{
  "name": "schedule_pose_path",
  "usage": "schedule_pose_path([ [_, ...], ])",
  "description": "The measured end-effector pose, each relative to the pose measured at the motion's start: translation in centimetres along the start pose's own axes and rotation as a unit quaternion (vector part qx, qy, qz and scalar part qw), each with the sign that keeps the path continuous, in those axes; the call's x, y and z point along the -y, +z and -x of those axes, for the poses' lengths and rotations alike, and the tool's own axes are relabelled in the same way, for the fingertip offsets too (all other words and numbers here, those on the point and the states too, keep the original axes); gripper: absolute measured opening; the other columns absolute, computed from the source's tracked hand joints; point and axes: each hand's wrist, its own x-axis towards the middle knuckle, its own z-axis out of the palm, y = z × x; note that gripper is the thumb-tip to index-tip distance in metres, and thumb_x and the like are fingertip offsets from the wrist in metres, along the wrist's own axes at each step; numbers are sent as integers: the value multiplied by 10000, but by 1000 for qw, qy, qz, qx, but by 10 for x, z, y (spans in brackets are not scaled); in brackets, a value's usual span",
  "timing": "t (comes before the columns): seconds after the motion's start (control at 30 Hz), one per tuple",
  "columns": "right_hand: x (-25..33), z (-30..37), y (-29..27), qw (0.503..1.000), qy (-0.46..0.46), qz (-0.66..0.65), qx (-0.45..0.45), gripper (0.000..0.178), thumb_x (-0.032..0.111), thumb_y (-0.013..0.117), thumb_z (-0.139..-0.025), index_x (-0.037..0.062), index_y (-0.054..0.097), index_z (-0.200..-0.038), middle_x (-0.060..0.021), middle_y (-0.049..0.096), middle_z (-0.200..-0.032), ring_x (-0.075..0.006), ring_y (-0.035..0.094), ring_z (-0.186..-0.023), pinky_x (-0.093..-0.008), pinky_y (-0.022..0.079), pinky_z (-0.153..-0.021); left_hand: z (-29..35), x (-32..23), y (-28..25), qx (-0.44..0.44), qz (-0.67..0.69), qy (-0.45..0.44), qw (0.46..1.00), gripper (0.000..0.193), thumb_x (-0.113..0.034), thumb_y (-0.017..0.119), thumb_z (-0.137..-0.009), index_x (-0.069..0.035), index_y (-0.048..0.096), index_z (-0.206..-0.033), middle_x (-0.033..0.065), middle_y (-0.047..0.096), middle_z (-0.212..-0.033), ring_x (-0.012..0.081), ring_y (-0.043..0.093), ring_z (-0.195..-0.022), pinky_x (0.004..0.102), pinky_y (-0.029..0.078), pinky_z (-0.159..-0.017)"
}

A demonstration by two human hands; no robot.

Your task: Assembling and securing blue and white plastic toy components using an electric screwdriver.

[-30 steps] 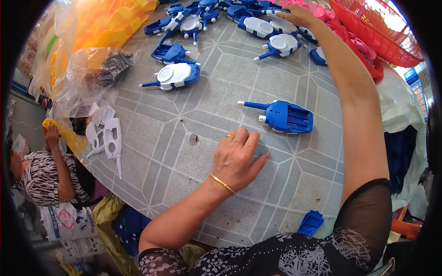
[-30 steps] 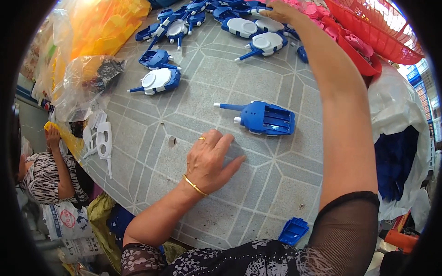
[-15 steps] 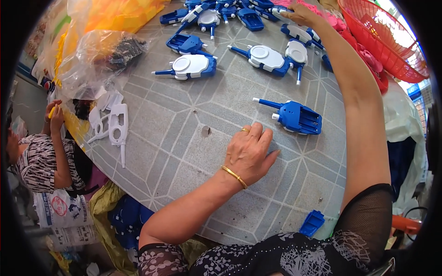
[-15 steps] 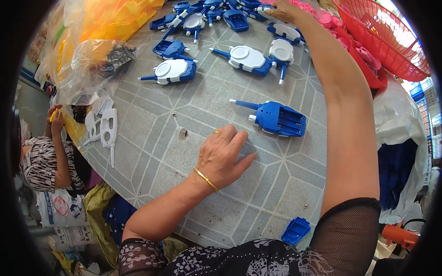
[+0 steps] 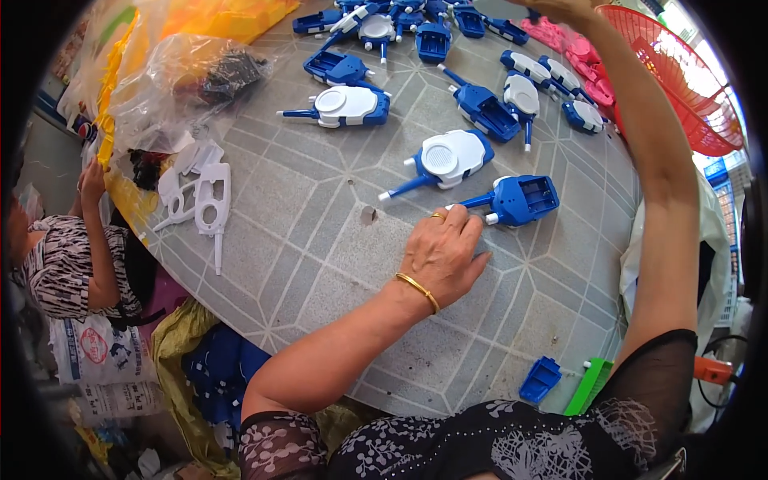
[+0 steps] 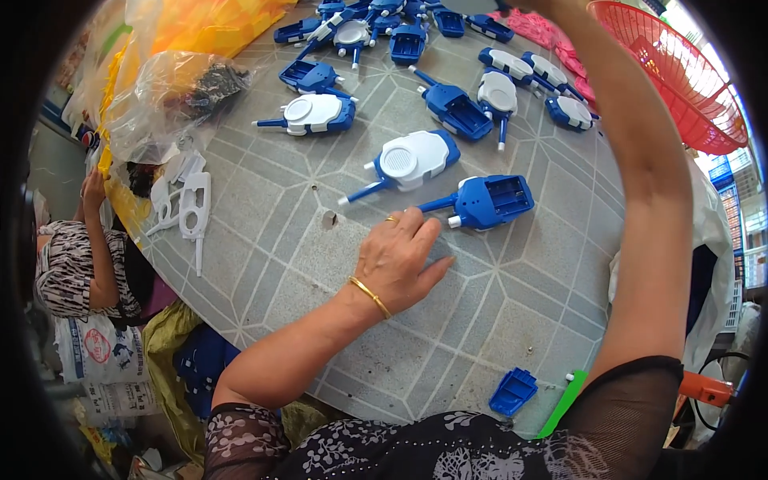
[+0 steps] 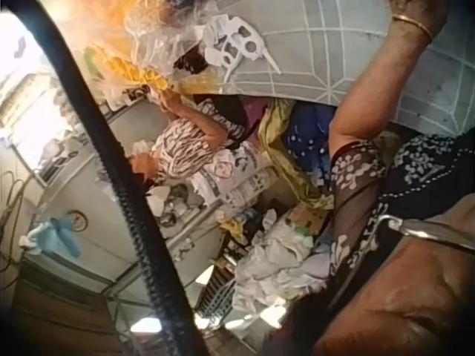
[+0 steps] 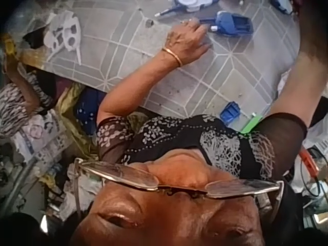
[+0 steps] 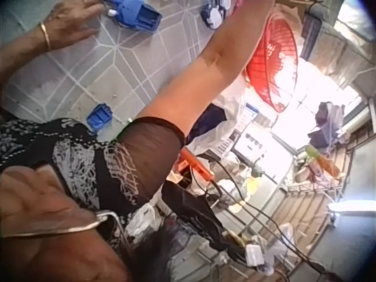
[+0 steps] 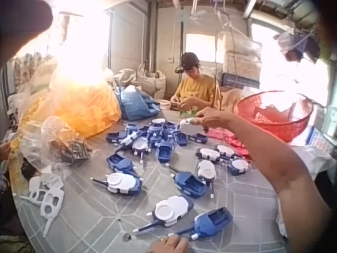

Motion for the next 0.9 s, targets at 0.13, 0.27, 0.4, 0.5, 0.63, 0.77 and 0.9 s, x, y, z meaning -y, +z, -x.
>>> schedule_pose_path([
  [0.13, -39, -32, 50, 958, -271, -88, -35, 580, 603, 566, -910, 66, 750, -1028, -171, 736, -942, -315, 701, -891, -441, 537, -804, -4, -1, 8, -6, 24, 15, 1000, 352, -240, 788, -778, -56, 552, -964, 138, 528, -926, 336, 574, -854, 446, 455, -706],
  [0.27, 7, -23, 84, 931, -303, 105, -172, 701, 728, 559, -864, 133, 741, -1187, -151, 738, -1055, -318, 705, -914, -453, 557, -806, 2, 3, 3, -17, 13, 10, 1000, 345, -251, 779, -788, -52, 553, -958, 138, 528, -929, 335, 573, -856, 443, 461, -714],
  [0.4, 74, -22, 27, 965, 33, 107, 239, 648, 656, 620, -902, 123, 690, -1263, -80, 707, -926, -167, 667, -820, -347, 531, -687, 5, 4, 2, -19, 12, 17, 1000, 334, -267, 775, -793, -57, 567, -948, 123, 532, -920, 323, 585, -872, 435, 464, -718],
  [0.5, 69, -14, 9, 960, 14, 29, 278, 586, 613, 618, -929, 114, 704, -1225, -27, 689, -885, -148, 643, -763, -354, 518, -664, 7, 4, 4, -20, 4, 18, 1000, 330, -272, 775, -794, -60, 571, -943, 117, 540, -924, 314, 593, -888, 432, 463, -721],
  [0.63, 52, -51, 17, 997, -18, 54, -44, 560, 573, 616, -926, 45, 725, -1077, -113, 705, -847, -217, 665, -813, -388, 506, -686, 2, -4, 10, -16, 13, 37, 999, 324, -267, 776, -794, -61, 573, -940, 115, 548, -931, 309, 599, -891, 428, 462, -727],
  [0.77, 89, -84, 93, 993, 9, 65, -100, 518, 559, 652, -891, 70, 740, -1037, -181, 732, -945, -305, 686, -822, -449, 512, -723, 8, 3, 6, -27, 4, 21, 999, 318, -257, 781, -789, -61, 581, -940, 111, 552, -935, 300, 609, -883, 416, 466, -738],
  [0.9, 98, -111, 144, 985, -124, 56, -110, 612, 572, 639, -899, 127, 637, -1320, -189, 636, -1334, -353, 615, -1224, -471, 477, -1056, 13, 6, 5, -14, -3, 16, 1000, 320, -244, 773, -782, -44, 589, -952, 114, 555, -965, 294, 595, -922, 407, 466, -750],
])
